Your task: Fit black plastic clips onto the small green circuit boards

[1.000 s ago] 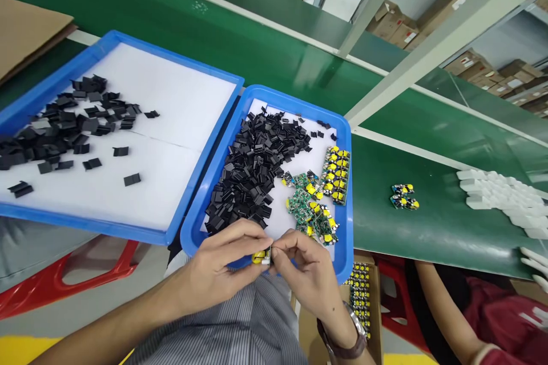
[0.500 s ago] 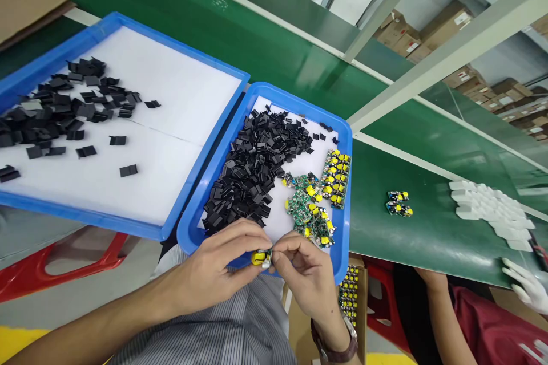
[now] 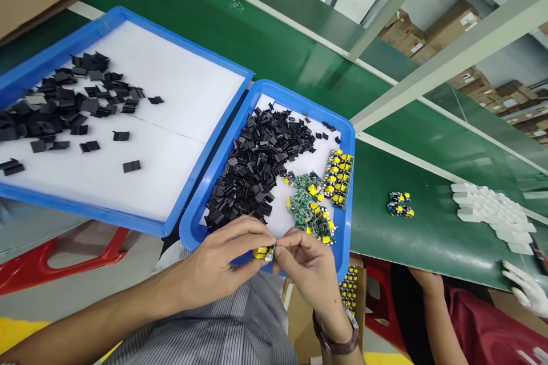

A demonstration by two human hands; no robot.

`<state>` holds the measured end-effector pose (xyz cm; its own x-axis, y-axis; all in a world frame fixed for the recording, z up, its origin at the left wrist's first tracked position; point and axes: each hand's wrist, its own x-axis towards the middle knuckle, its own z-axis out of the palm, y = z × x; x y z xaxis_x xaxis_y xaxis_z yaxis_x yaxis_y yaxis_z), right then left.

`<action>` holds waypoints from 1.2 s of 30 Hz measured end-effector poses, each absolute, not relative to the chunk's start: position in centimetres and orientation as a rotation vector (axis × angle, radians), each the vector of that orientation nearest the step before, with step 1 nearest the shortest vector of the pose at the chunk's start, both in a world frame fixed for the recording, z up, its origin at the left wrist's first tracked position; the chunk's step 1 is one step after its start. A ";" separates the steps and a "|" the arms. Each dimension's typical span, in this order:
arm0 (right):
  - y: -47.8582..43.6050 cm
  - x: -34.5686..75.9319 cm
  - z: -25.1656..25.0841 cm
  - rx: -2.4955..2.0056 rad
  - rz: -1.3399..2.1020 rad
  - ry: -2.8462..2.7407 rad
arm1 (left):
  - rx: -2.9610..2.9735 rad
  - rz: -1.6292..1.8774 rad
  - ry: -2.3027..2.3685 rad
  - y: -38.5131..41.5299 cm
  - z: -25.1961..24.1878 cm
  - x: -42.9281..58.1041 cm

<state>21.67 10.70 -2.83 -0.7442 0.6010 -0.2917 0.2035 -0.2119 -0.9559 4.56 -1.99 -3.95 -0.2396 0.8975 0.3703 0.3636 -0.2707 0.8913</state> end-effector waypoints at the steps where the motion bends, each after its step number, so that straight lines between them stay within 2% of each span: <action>1: 10.6 21.7 -2.9 -0.955 2.057 -1.728 | 1.532 1.545 1.521 -2.0 -3.9 4.5; 17: 10.4 21.9 -3.3 -0.889 2.058 -1.656 | 1.511 1.586 1.490 -2.1 -3.8 4.3; 24: 10.7 21.3 -2.7 -0.861 2.158 -1.638 | 1.569 1.630 1.392 -2.1 -4.1 4.3; 36: 9.9 20.5 -4.0 -0.865 2.289 -1.360 | 1.509 1.639 1.538 -2.3 -3.9 4.0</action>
